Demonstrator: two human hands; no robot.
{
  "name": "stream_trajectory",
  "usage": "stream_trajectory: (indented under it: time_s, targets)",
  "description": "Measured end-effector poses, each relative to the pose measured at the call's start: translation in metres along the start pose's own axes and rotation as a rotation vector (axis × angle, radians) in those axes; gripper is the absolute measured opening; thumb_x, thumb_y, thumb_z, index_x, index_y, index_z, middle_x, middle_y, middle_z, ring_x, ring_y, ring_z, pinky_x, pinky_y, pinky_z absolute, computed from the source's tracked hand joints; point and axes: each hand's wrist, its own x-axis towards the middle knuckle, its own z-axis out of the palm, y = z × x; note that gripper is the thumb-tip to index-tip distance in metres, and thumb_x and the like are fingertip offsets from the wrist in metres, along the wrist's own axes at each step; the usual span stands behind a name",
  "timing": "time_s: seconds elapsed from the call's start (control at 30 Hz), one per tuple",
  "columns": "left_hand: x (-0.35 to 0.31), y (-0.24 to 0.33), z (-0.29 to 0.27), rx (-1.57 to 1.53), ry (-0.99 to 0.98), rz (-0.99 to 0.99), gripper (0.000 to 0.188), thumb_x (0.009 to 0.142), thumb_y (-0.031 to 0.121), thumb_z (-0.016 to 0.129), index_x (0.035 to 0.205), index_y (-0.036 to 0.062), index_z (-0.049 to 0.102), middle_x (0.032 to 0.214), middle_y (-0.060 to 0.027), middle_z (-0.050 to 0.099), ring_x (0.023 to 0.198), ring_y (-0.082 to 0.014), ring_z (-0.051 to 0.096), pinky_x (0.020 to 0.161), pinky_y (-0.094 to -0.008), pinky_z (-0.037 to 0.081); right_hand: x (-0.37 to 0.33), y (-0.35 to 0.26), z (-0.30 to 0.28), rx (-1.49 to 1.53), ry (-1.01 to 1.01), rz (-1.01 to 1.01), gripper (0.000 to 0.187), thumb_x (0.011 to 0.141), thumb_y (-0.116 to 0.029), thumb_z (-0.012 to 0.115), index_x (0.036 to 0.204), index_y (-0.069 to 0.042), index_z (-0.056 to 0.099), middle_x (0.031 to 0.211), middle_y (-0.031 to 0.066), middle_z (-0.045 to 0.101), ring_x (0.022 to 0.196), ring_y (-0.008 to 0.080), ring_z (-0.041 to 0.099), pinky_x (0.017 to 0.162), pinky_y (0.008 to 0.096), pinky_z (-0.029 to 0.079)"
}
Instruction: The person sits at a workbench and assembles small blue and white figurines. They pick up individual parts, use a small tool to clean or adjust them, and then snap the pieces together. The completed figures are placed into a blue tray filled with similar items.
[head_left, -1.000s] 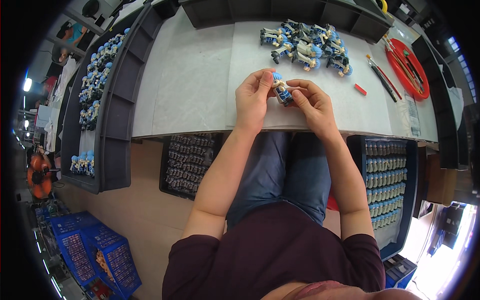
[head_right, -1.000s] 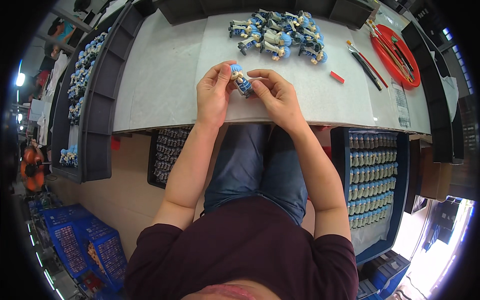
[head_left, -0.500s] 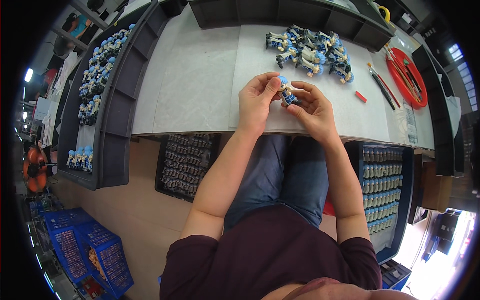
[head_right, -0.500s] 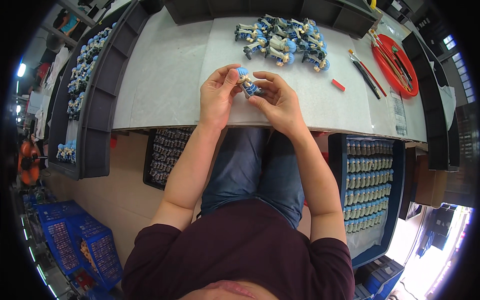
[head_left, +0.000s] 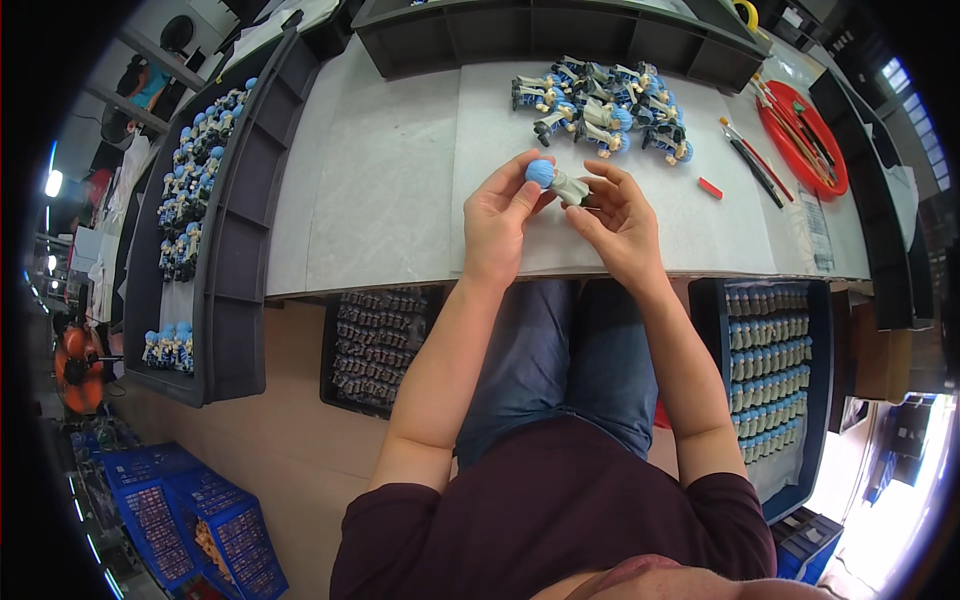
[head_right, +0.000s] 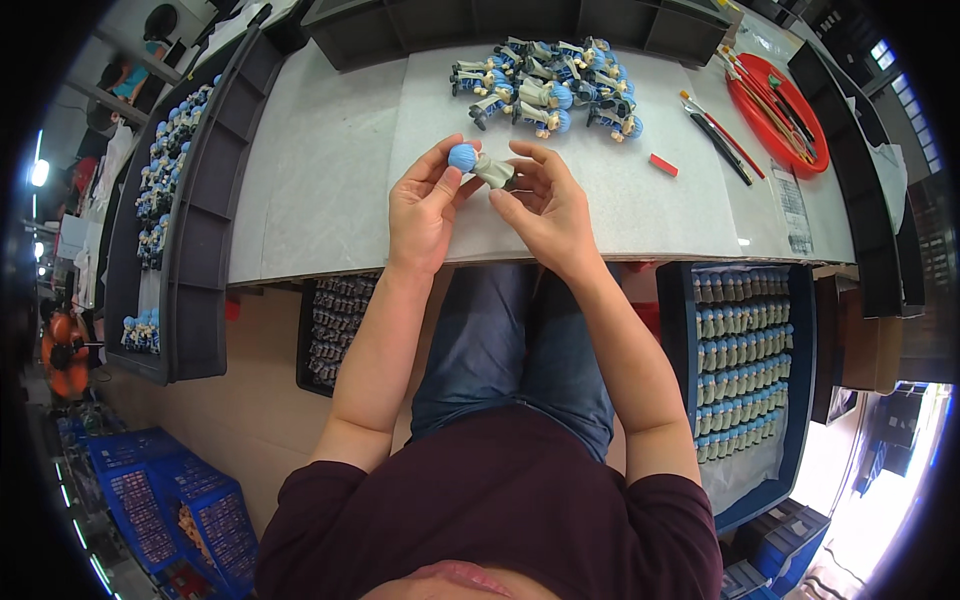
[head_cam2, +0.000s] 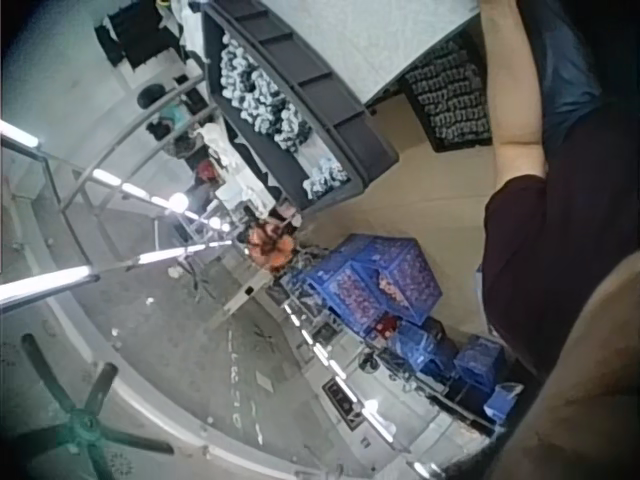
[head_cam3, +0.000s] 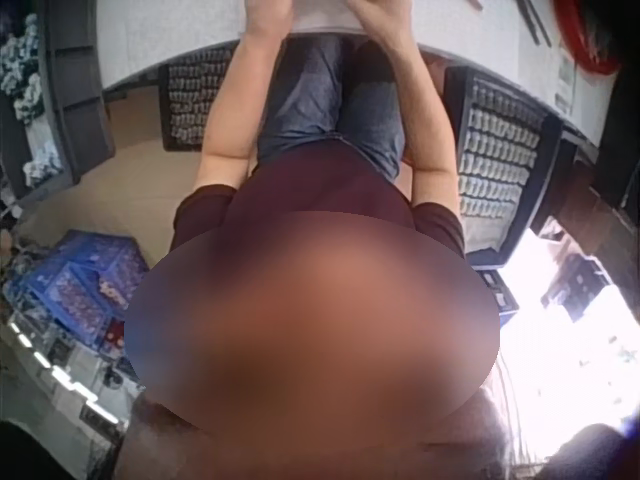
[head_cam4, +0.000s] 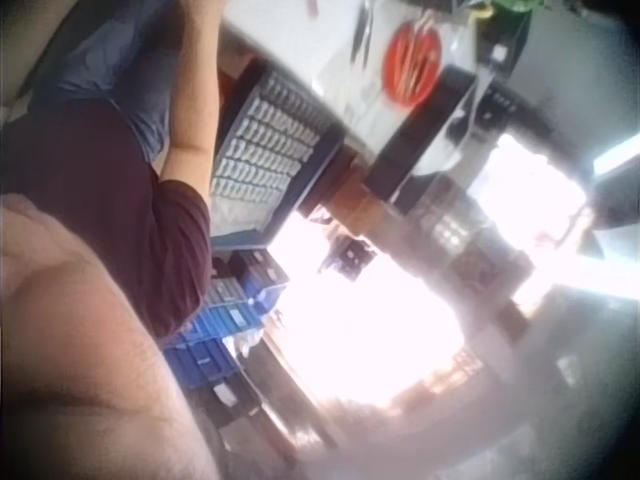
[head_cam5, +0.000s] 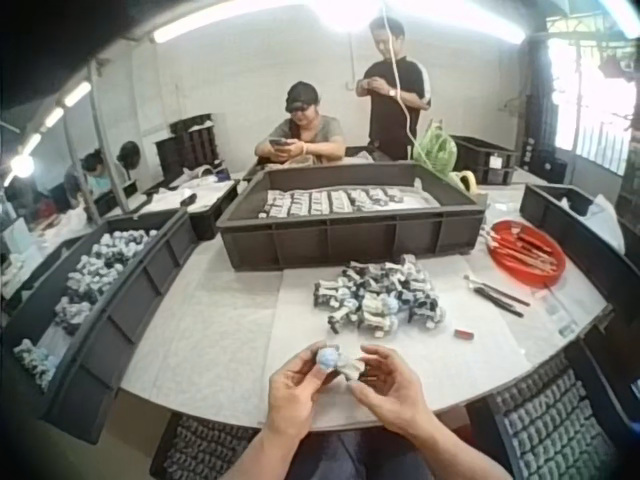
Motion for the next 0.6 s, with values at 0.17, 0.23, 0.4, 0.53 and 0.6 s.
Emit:
stream_trajectory:
  time_s: [0.17,0.23,0.4,0.53,0.6]
  targets:
    - [0.0007,-0.0001,-0.0006,-0.023,-0.059,-0.004,0.034,0.089,-0.003,0.047,0.123,0.0001,0.048,0.118,-0.0143,0.056,0.110,-0.0212,0.055,0.093,-0.0357,0.046,-0.0004,0.0028,0.0014,-0.017,0.030,0.005,0.052,0.077,0.007,0.063,0.124,0.000,0.043,0.108,0.0130,0.055,0.099,0.0181,0.056,0.083,0.0293,0.050]
    - [0.0004,-0.0002,-0.0010,-0.011,-0.063,0.001,0.035,0.089,-0.004,0.046,0.124,0.0004,0.047,0.118,-0.0141,0.056,0.111,-0.0211,0.054,0.094,-0.0355,0.046,-0.0007,0.0025,0.0021,-0.032,0.036,0.007,0.052,0.077,0.008,0.062,0.124,-0.001,0.043,0.108,0.0127,0.055,0.100,0.0180,0.056,0.083,0.0291,0.050]
    - [0.0008,-0.0008,-0.0012,-0.005,-0.068,-0.001,0.037,0.089,-0.004,0.046,0.125,0.0010,0.046,0.118,-0.0140,0.056,0.112,-0.0207,0.053,0.094,-0.0349,0.045,-0.0002,0.0041,0.0019,-0.046,0.048,-0.004,0.052,0.076,0.009,0.062,0.124,-0.001,0.043,0.108,0.0122,0.055,0.100,0.0179,0.056,0.084,0.0290,0.050]
    - [0.0003,0.0001,-0.0004,-0.015,-0.072,0.009,0.037,0.089,-0.004,0.046,0.126,0.0014,0.045,0.118,-0.0142,0.056,0.112,-0.0207,0.053,0.094,-0.0343,0.045,-0.0002,0.0039,0.0018,-0.048,0.049,-0.009,0.052,0.076,0.008,0.062,0.124,-0.001,0.043,0.109,0.0122,0.054,0.100,0.0177,0.056,0.084,0.0293,0.050]
    - [0.0001,0.0004,-0.0005,-0.013,-0.066,0.009,0.037,0.089,-0.004,0.046,0.126,0.0015,0.045,0.118,-0.0144,0.056,0.112,-0.0206,0.053,0.094,-0.0340,0.045,-0.0004,0.0030,0.0022,-0.047,0.050,-0.006,0.052,0.076,0.008,0.062,0.124,-0.001,0.044,0.109,0.0123,0.054,0.100,0.0177,0.056,0.084,0.0295,0.050]
